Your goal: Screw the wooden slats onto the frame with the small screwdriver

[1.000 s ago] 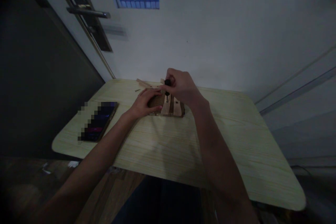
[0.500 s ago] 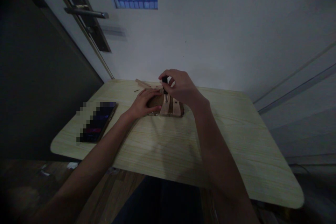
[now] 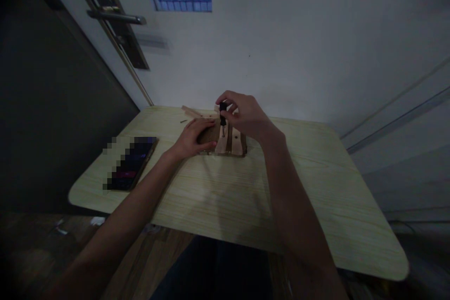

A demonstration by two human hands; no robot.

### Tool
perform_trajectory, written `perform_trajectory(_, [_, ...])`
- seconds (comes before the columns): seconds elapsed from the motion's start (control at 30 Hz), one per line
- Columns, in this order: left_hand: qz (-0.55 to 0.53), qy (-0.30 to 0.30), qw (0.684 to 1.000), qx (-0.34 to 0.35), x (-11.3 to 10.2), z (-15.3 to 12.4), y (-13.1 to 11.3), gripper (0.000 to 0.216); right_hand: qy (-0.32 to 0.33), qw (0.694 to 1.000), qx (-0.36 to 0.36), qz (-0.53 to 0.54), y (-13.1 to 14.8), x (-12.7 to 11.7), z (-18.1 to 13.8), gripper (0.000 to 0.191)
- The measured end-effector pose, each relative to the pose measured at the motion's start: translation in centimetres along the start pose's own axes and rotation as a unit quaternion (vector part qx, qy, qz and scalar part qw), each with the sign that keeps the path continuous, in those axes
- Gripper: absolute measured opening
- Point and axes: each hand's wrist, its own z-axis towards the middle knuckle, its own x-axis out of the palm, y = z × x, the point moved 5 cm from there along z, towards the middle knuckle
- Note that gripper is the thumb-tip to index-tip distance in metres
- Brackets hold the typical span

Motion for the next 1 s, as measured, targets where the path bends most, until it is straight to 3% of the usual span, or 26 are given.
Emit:
perform_trajectory(0.1, [-0.001, -0.001, 1.000, 0.007, 0.0, 0.1, -0.1, 0.066, -0.018, 1.000, 0.004, 0.002, 0.4, 0.1, 0.1, 0.013])
perform_trajectory(0.27, [0.003, 0.004, 1.000, 0.012, -0.1, 0.2, -0.5, 0.062, -0.040, 0.999, 0.016, -0.012, 0.6, 0.8, 0.4, 0.028])
perform_trajectory(0.5, [-0.005, 0.003, 1.000, 0.011, -0.2, 0.2, -0.7, 0.055, -0.032, 0.999, -0.005, -0.014, 1.0, 0.8, 0.0, 0.023])
perform_trajectory(0.7, [-0.002, 0.010, 1.000, 0.008, -0.2, 0.2, -0.5, 0.056, -0.014, 1.000, -0.016, -0.012, 1.7, 0.5, 0.2, 0.007])
perform_trajectory(1.0, [0.001, 0.012, 1.000, 0.008, -0.1, 0.3, -0.4, 0.057, -0.057, 0.998, 0.023, 0.018, 0.5, 0.8, 0.5, 0.016])
